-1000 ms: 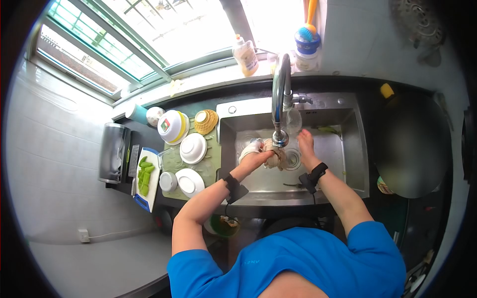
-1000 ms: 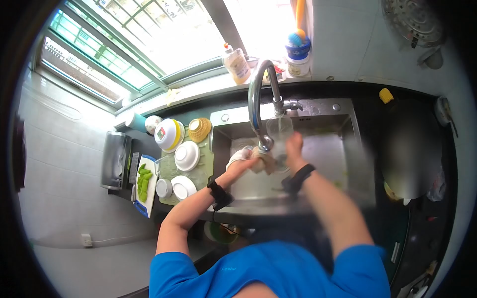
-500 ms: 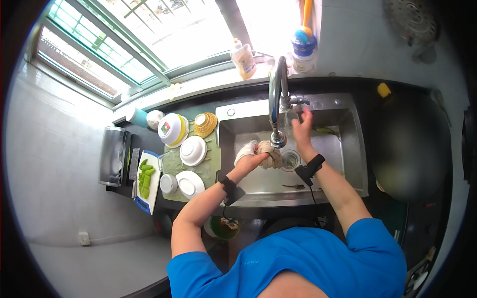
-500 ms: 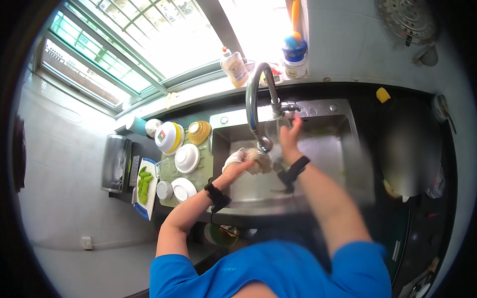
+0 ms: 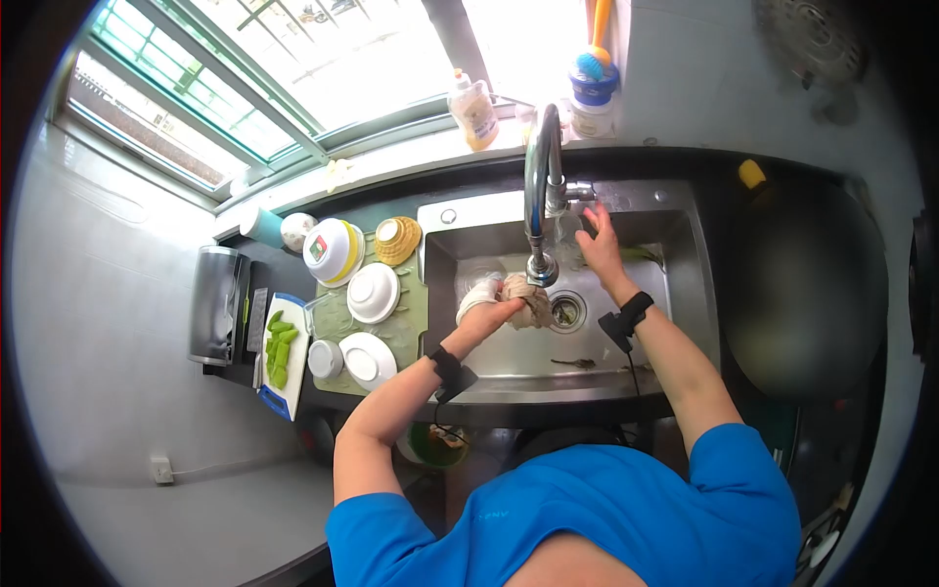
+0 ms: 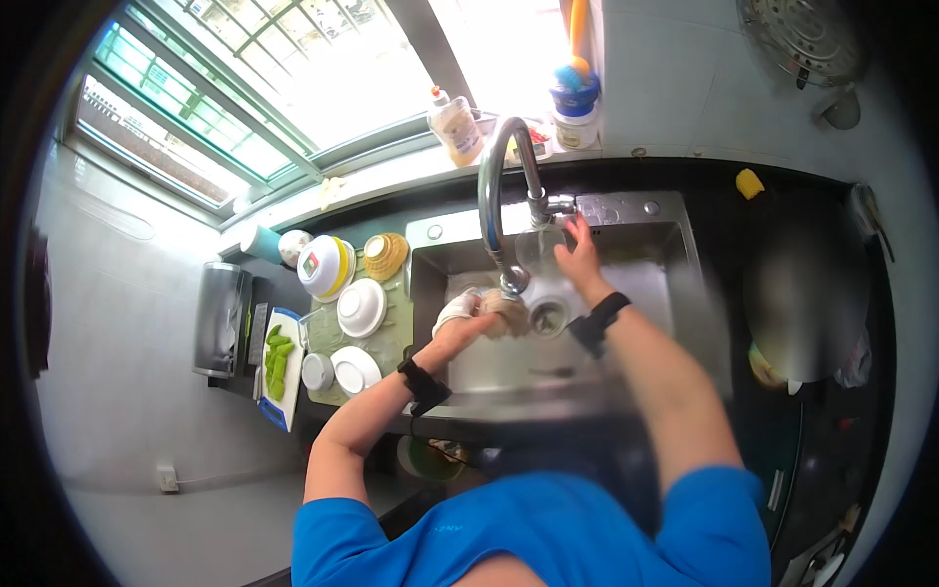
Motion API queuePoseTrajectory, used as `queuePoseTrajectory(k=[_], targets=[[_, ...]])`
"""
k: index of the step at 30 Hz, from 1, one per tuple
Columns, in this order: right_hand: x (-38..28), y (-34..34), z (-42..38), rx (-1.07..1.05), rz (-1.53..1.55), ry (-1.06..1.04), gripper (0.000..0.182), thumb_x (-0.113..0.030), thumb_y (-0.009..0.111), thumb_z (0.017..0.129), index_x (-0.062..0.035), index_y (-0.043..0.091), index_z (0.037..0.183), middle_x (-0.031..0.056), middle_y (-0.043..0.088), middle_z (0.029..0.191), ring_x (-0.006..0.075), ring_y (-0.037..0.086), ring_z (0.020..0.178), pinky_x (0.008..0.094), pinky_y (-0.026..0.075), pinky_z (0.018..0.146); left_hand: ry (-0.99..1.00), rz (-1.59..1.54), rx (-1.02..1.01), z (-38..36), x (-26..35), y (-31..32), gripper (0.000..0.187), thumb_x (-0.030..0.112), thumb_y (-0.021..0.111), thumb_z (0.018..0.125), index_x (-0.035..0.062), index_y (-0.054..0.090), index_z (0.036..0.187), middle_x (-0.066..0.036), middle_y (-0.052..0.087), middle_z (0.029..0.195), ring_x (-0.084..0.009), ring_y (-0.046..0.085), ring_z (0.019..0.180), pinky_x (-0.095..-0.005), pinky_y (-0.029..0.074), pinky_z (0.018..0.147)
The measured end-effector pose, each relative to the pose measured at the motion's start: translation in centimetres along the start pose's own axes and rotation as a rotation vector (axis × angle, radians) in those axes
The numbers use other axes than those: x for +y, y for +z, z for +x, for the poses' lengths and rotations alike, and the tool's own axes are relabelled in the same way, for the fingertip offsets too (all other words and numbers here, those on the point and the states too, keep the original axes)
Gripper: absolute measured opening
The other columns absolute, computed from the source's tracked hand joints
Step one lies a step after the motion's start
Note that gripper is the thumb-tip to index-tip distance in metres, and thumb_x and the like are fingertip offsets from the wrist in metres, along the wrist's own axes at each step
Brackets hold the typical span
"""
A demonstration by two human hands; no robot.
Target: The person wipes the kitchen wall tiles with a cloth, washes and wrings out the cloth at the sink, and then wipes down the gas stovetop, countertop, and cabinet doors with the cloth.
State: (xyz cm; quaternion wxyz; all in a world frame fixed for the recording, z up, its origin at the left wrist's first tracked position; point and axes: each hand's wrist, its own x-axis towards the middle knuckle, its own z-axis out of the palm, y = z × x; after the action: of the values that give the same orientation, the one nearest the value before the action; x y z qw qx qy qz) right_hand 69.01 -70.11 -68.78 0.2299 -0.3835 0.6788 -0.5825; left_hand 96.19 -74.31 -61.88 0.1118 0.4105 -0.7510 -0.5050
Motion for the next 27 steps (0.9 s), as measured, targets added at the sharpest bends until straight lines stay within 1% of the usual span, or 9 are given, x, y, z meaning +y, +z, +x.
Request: queuePoseTrajectory(k=[2,4,6,9,11,13,15,25,27], targets=[[0.3,0.1,-2.5,-0.089,0.288,0.179,0.070,-0.020,0.065,0.086,-0.0008,0.034,0.146,0.0185,0.049,0.143,0.0300,0.045,0.135,0.0403,0.034,0.112,0.002,0.071,0.000,0.0,0.2,0.4,0.038,0.026,0.075,0.081,-0.0005,0.061,0.105,-0.008,0.064,0.084,-0.0143,0.059,0.074,-0.0300,0.049,0.068],[-2.3,0.2,-7.0,-0.143,0.425,0.584,0.067,-0.036,0.065,0.089,-0.0044,0.039,0.142,0.0157,0.053,0.134,0.0290,0.043,0.135,0.0419,0.034,0.112,0.163,0.133,0.054,-0.5,0.0,1.0,0.044,0.028,0.078,0.075,-0.0007,0.064,0.106,-0.014,0.070,0.085,-0.0251,0.069,0.076,-0.0368,0.054,0.070],[1.0,1.0,-9.5,-0.401,0.725,1.253,0.074,-0.054,0.063,0.089,-0.0067,0.040,0.141,0.0155,0.052,0.132,0.0315,0.040,0.136,0.0449,0.035,0.112,0.248,0.317,0.065,-1.6,2.0,1.1,0.045,0.027,0.078,0.074,0.0010,0.064,0.108,-0.015,0.070,0.085,-0.0297,0.068,0.075,-0.0400,0.054,0.069],[-8.4,2.0,-11.3,-0.276,0.993,1.561,0.072,-0.060,0.059,0.091,-0.0072,0.046,0.138,0.0168,0.056,0.130,0.0318,0.049,0.129,0.0469,0.041,0.108,0.516,0.597,0.008,-2.9,1.8,1.3,0.043,0.025,0.076,0.071,0.0058,0.063,0.107,-0.015,0.065,0.091,-0.0375,0.063,0.081,-0.0458,0.051,0.073],[-7.1,3.7,-12.0,-0.307,1.167,1.405,0.070,-0.061,0.058,0.091,-0.0065,0.051,0.134,0.0170,0.059,0.128,0.0312,0.055,0.123,0.0465,0.044,0.106,0.829,0.694,0.010,-3.7,1.7,1.6,0.039,0.021,0.073,0.069,0.0077,0.063,0.104,-0.013,0.062,0.094,-0.0347,0.061,0.082,-0.0443,0.049,0.073],[-6.2,4.5,-12.3,-0.331,1.336,1.222,0.069,-0.062,0.057,0.091,-0.0057,0.055,0.131,0.0172,0.062,0.126,0.0306,0.060,0.117,0.0461,0.047,0.104,0.883,0.995,-0.251,-4.3,2.8,1.9,0.028,0.016,0.064,0.075,0.0116,0.061,0.102,-0.012,0.059,0.098,-0.0324,0.061,0.084,-0.0434,0.049,0.074],[-5.7,4.7,-13.2,-0.364,1.326,1.015,0.062,-0.059,0.055,0.094,-0.0048,0.061,0.124,0.0169,0.066,0.122,0.0281,0.066,0.107,0.0431,0.051,0.101,0.935,1.003,-0.212,-5.4,4.0,1.2,0.027,0.011,0.064,0.076,0.0120,0.060,0.102,-0.010,0.060,0.101,-0.0332,0.061,0.086,-0.0436,0.050,0.077],[-3.1,6.2,-13.3,-0.112,1.484,0.896,0.057,-0.050,0.063,0.092,-0.0047,0.059,0.125,0.0153,0.066,0.118,0.0322,0.060,0.117,0.0477,0.048,0.104,0.800,0.460,0.000,-8.0,5.0,-1.5,0.043,0.009,0.073,0.076,0.0044,0.058,0.116,-0.014,0.062,0.108,-0.0353,0.062,0.093,-0.0404,0.052,0.081],[-3.8,5.9,-13.1,-0.092,1.499,0.896,0.056,-0.055,0.061,0.091,-0.0086,0.059,0.123,0.0121,0.065,0.115,0.0314,0.061,0.113,0.0490,0.050,0.099,0.516,0.309,0.043,-7.7,3.5,-0.9,0.041,0.014,0.075,0.080,0.0033,0.058,0.117,-0.016,0.063,0.101,-0.0336,0.063,0.091,-0.0381,0.052,0.081]])
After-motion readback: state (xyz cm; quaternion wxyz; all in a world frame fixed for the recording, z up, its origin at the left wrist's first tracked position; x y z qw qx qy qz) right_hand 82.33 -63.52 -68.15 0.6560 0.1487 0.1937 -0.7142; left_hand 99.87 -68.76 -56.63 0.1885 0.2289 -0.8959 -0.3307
